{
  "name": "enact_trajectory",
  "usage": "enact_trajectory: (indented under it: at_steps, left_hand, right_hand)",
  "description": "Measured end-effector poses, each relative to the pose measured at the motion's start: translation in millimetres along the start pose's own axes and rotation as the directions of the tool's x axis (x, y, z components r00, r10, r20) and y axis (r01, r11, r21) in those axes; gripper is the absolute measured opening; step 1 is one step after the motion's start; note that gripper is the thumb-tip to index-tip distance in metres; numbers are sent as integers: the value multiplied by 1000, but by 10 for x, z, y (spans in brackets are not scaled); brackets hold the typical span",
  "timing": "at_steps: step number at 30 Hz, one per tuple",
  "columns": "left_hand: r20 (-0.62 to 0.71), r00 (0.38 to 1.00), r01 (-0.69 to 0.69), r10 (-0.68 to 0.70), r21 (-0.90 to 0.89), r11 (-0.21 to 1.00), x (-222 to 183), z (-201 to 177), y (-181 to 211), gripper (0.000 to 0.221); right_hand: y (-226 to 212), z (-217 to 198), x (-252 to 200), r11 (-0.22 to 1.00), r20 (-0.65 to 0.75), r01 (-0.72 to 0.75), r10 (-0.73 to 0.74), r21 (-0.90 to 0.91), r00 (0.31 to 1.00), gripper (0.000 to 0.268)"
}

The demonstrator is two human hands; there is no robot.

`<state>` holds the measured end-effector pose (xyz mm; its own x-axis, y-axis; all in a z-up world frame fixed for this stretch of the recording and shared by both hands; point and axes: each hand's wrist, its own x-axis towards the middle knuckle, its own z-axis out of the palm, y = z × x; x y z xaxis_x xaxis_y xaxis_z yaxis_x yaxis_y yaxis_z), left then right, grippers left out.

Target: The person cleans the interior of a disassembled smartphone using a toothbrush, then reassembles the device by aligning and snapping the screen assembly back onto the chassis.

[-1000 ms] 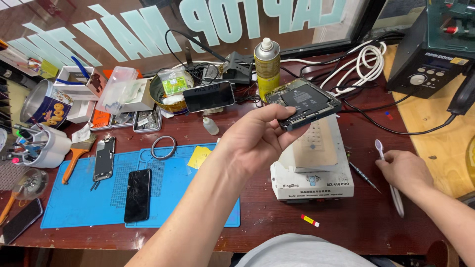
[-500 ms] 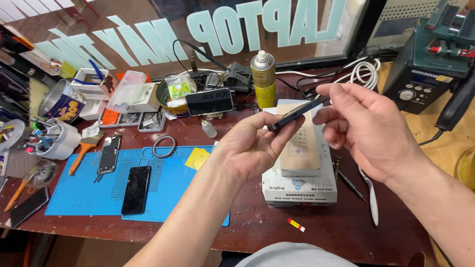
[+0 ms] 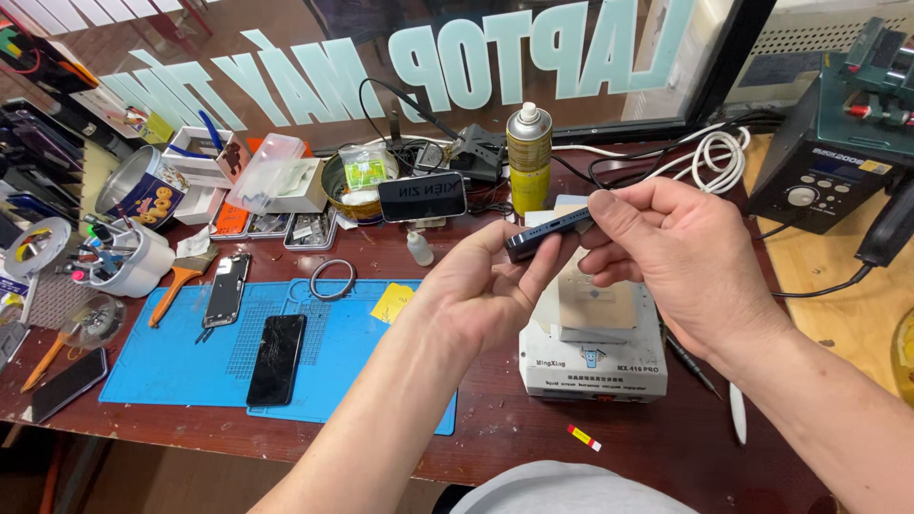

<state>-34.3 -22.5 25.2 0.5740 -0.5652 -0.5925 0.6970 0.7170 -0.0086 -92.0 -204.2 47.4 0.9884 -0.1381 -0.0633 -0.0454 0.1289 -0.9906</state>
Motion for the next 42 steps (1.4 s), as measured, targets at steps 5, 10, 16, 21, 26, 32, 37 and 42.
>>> enact_trajectory:
  at_steps: [5,10,16,21,26,32,37,42]
  left_hand:
    - [43,999,12,-14,27,1000,-79,-35,150,32]
    - [37,999,35,-37,38,999,-110,3,324,28]
    - [34,998,53,-56,71,996,-143,32,486,28]
    - [-48,999,0,7,148,989,-109,-39,567,26]
    - [-36,997,64,-62,67,996,-9,-126,660,25]
    - [124,990,25,-67,311,950,-41,-198,772,25]
    - [286,958,-175,23,519,837,-174,-156,826,34]
    - [300,952,-227,56,574,787,-238,-124,817,35]
  right_hand:
    - [-31,193,-8,995,-32,46,-49,-88,998,26]
    - [-86,347,38,989,-38,72,-77,-127,996,26]
    - [-75,517,71,988,-81,18,-31,-151,996,25]
    - [-31,611,98,988,-113,-42,25,-147,993,24]
    - [-6,674,127,980,-141,-31,4,-196,990,24]
    - [-9,688,120,997,-57,-55,52,-50,997,31]
    - [-36,692,110,983,-51,-183,182,-16,982,43]
    - [-64,703,80,981,-70,-193,191,-17,979,42]
